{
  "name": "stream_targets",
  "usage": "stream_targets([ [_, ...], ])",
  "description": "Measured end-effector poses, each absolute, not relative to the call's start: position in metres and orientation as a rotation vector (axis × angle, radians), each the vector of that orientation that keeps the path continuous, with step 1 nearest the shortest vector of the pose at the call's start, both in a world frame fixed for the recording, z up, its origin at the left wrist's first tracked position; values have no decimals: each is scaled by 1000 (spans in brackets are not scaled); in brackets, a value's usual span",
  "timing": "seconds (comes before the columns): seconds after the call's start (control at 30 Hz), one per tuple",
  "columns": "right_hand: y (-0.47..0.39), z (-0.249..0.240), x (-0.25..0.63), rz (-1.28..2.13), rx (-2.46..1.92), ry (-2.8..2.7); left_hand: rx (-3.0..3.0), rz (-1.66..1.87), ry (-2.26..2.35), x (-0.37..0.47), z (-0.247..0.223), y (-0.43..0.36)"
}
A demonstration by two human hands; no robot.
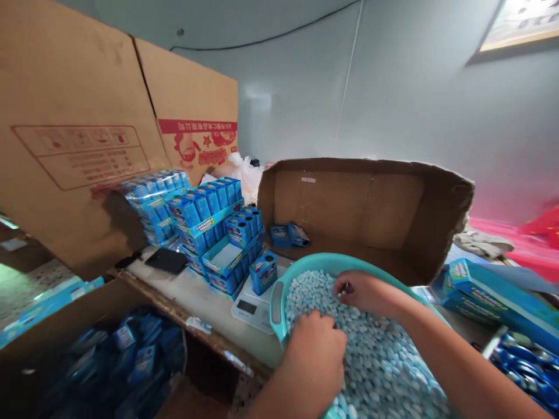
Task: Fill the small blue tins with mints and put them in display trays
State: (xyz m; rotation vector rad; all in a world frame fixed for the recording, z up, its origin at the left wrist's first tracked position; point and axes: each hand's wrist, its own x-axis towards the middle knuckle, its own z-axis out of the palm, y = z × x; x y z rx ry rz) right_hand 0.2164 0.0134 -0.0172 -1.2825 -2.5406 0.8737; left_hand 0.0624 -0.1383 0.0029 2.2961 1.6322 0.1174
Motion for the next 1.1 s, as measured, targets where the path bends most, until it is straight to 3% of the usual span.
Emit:
stream_targets([
  [0.43, 23, -23, 216, 840, -1357, -2464, 2611, 151, 1130, 53, -24, -123],
  [0.6, 23, -14, 214, 826, -1351, -2419, 2622, 304, 1120, 56, -43, -122],
  [0.9, 25, -14, 216, 789, -1325, -2381, 2471, 247, 1270, 66, -53, -127],
  [1.0, 24, -14, 217, 792, -1288, -2405, 2348, 554, 1157, 50, -42, -125],
  [1.1, 19, -5, 213, 824, -1262, -2421, 2133, 1091, 1285, 9, -18, -115],
])
